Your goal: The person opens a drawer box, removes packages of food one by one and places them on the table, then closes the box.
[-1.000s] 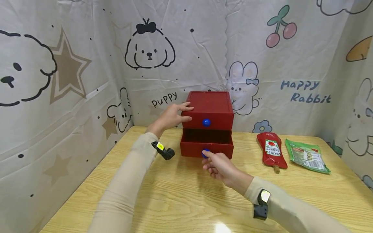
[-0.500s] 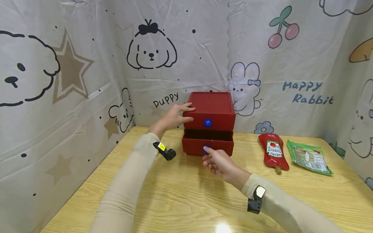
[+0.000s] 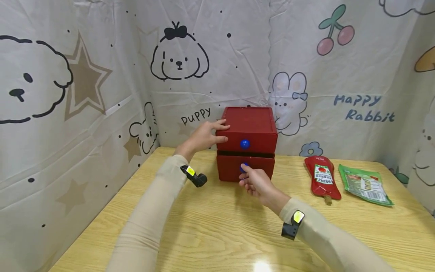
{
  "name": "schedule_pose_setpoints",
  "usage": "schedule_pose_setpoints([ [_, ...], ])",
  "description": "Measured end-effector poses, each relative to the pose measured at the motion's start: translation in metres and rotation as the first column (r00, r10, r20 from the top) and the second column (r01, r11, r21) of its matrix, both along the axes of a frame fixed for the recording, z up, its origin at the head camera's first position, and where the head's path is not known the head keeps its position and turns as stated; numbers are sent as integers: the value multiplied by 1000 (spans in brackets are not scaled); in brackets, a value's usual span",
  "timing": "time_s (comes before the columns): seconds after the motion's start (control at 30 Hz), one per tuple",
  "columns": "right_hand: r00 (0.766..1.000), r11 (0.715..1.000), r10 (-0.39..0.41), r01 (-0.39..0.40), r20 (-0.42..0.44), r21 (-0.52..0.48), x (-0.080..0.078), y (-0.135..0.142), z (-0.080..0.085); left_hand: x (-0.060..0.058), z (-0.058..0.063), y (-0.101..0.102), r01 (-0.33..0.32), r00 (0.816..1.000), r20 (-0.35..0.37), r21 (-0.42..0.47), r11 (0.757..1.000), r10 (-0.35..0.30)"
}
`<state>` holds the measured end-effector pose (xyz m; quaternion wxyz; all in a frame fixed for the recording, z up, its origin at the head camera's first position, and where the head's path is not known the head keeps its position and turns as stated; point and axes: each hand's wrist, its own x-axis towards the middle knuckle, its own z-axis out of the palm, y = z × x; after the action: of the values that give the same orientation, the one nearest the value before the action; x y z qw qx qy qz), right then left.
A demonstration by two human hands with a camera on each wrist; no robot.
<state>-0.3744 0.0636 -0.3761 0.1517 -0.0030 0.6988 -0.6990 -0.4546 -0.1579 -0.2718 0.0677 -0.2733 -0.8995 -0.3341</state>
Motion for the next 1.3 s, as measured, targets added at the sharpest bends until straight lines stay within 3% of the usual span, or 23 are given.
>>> schedule_pose_setpoints([
  [0.43, 999, 998, -33, 35, -22, 62, -15, -2, 2, 2, 1, 2, -6, 1000, 13, 17, 1000, 6],
  [0.7, 999, 999, -29, 30, -39, 35, -24, -1, 0, 3, 1, 3, -11, 1000, 19, 23, 1000, 10],
  [0.87, 998, 1000, -15, 17, -58, 24, -25, 2, -9, 3, 1, 3, -11, 1000, 22, 27, 1000, 10],
  [1.07, 994, 991, -44, 56, -98, 124, -22, 12, -28, 1, 1, 2, -4, 999, 34, 32, 999, 3],
  [1.3, 997, 988, -70, 74, -35, 137, -21, 15, -38, 2, 1, 0, -9, 1000, 24, 25, 1000, 8],
])
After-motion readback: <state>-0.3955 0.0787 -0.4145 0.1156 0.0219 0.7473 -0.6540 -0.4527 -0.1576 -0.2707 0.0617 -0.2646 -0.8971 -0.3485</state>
